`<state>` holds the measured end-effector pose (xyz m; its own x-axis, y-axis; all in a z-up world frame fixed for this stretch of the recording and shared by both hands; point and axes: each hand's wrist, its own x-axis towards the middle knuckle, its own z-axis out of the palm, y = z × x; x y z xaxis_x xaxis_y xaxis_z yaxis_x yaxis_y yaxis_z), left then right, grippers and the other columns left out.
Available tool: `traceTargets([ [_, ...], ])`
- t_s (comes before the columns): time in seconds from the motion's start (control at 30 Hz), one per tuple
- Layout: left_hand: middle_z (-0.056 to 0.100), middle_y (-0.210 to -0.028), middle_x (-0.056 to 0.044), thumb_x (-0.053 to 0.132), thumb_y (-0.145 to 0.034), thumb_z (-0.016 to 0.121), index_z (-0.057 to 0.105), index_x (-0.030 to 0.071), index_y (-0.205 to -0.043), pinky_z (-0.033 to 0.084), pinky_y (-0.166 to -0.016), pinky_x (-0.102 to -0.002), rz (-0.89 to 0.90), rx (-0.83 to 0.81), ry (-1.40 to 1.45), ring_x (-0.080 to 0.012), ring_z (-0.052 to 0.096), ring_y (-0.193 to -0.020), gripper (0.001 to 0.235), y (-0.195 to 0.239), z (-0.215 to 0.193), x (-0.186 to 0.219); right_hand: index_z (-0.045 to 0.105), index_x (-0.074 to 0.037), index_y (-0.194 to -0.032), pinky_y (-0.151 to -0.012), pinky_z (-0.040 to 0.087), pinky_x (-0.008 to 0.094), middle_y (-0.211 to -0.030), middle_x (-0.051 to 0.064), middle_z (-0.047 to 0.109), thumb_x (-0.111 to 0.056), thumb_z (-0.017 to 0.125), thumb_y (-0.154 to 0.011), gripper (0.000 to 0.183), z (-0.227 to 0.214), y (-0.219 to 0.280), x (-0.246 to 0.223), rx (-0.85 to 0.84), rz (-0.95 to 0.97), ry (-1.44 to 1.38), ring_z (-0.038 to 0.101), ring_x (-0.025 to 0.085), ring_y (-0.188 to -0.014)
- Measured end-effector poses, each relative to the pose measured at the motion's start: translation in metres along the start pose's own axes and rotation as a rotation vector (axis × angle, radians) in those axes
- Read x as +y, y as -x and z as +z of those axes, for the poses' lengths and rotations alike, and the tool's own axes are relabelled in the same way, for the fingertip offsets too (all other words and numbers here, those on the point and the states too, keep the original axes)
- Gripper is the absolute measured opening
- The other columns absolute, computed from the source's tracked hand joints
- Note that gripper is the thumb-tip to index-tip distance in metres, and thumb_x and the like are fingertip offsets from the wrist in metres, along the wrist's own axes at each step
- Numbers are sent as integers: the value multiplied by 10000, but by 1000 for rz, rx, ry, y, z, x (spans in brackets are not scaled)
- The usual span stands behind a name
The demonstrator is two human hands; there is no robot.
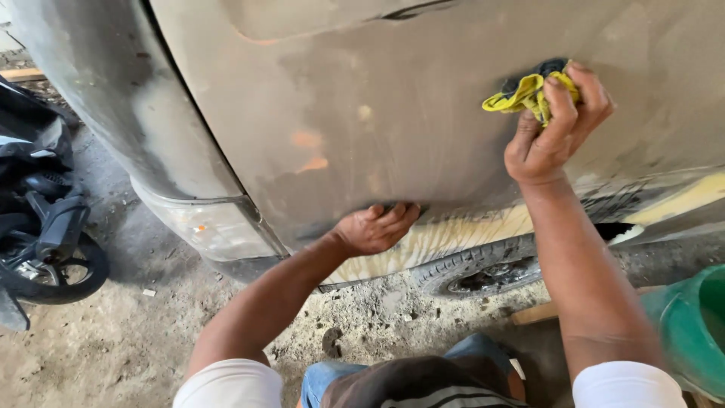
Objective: The person sands the surface of a car door using a sanding block and a yellow cloth. They repeatedly dip the tools into a green bucket of water to clean them before resuming sanding on the door panel.
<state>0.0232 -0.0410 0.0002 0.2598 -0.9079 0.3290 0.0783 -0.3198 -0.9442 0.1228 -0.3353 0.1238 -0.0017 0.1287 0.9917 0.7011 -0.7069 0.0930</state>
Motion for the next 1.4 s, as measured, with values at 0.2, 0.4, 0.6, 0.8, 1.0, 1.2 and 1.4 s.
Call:
traceTargets([
  [0.2, 516, -1526, -106, 226, -1077, 694, 619, 48, -1447, 437, -947, -395, -422, 164, 379, -235, 536, -1336, 418, -82, 12, -162, 537, -79, -1369, -1092, 369, 539, -1433, 185, 509, -268, 506, -1150, 291, -1, 0, 3, -8, 14, 1, 486, 361, -1279],
  [0.4, 520, -1506, -107, 201, -1037, 711, 638, 79, -1443, 475, -964, -415, -534, 97, 472, -244, 513, -1328, 430, -86, 5, -109, 542, -72, -1371, -1109, 377, 545, -1430, 201, 499, -280, 525, -1145, 308, -2, 4, 5, -16, 19, -22, 476, 377, -1274],
  [0.6, 532, -1530, -118, 247, -974, 706, 705, 60, -1361, 502, -1072, -430, -139, 77, 557, -308, 448, -1433, 430, -51, -1, -22, 549, -81, -1351, -1103, 370, 548, -1424, 188, 506, -297, 502, -1138, 307, 1, 8, 8, -12, 23, -27, 476, 368, -1270],
  [0.8, 517, -1510, -60, 247, -1019, 709, 633, 99, -1449, 459, -892, -389, -511, 49, 486, -223, 536, -1309, 461, -124, 2, -186, 552, -99, -1348, -1107, 364, 541, -1413, 171, 522, -297, 536, -1137, 290, -3, 7, 8, -15, 21, -27, 519, 359, -1282],
  [1.0, 531, -1512, -104, 196, -1020, 713, 644, 64, -1386, 462, -963, -399, -433, 129, 502, -244, 514, -1310, 395, -94, 11, -50, 566, -104, -1361, -1101, 387, 522, -1410, 164, 541, -292, 530, -1150, 285, -9, 4, 14, -37, -35, -30, 524, 346, -1276],
  [1.2, 590, -1450, -106, 254, -945, 681, 698, 77, -1318, 462, -930, -347, -29, 52, 518, -237, 565, -1248, 413, -78, 2, -24, 562, -123, -1379, -1114, 382, 519, -1434, 149, 536, -289, 521, -1149, 286, -15, 6, 20, -79, -63, -14, 521, 337, -1293],
  [1.4, 527, -1526, -87, 243, -1076, 687, 613, 81, -1474, 452, -975, -399, -512, 121, 460, -240, 544, -1308, 436, -128, 4, -162, 573, -123, -1372, -1114, 397, 521, -1421, 151, 521, -236, 648, -1130, 277, -16, 11, 26, -73, 9, -40, 504, 341, -1317],
])
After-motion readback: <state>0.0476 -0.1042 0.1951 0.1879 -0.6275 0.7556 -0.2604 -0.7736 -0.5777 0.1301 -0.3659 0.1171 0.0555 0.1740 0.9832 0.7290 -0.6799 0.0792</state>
